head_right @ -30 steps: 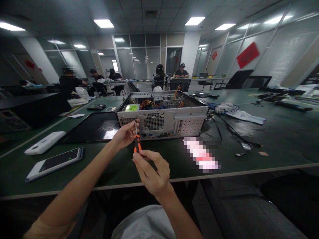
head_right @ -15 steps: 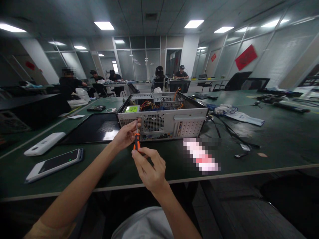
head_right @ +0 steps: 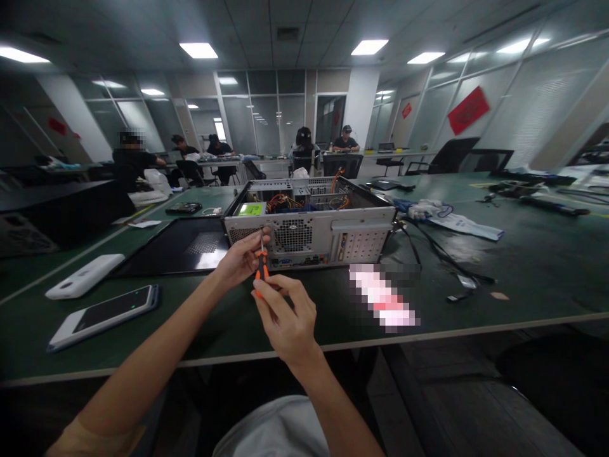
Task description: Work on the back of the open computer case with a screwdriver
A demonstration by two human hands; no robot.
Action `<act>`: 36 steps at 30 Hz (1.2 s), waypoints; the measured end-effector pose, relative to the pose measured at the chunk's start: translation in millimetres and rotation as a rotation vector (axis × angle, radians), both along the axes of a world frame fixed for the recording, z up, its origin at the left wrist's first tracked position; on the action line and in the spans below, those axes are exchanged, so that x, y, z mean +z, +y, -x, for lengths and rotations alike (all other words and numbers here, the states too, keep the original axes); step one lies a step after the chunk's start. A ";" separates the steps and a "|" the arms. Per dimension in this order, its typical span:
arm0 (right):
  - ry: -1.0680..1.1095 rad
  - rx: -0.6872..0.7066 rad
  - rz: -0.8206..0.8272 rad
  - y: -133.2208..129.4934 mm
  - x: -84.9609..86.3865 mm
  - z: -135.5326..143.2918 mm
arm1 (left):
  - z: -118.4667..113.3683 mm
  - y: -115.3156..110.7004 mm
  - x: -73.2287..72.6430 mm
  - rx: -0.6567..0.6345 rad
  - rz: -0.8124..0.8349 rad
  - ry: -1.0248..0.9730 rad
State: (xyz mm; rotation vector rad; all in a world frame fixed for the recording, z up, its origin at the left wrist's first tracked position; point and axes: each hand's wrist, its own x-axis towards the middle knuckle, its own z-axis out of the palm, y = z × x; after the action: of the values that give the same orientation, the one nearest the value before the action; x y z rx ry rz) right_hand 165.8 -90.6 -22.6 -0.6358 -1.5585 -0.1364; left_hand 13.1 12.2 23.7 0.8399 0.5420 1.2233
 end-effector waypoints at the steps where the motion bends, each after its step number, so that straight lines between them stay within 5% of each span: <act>1: -0.002 -0.007 -0.002 -0.1 0.6 0.4 | -0.1 -0.3 0.2 0.002 0.001 0.001; 9: -0.011 -0.013 0.031 -1.1 8.8 2.1 | 2.9 0.4 -3.7 -0.040 -0.011 0.015; 20: -0.028 -0.021 0.158 0.4 27.3 7.3 | 10.4 -9.7 -2.4 -0.378 -0.052 0.020; 30: -0.061 0.071 0.315 -3.6 37.7 15.2 | 14.7 -8.5 -7.4 -0.314 -0.122 0.050; 36: -0.032 0.092 0.162 -7.4 30.2 9.0 | 12.3 -5.5 -9.3 -0.293 -0.188 0.043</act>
State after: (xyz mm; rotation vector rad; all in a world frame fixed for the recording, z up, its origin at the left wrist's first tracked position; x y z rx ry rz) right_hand 156.9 -98.0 7.6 -0.6899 -1.6381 0.0495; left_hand 0.9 6.7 14.4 1.0661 0.3267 0.9981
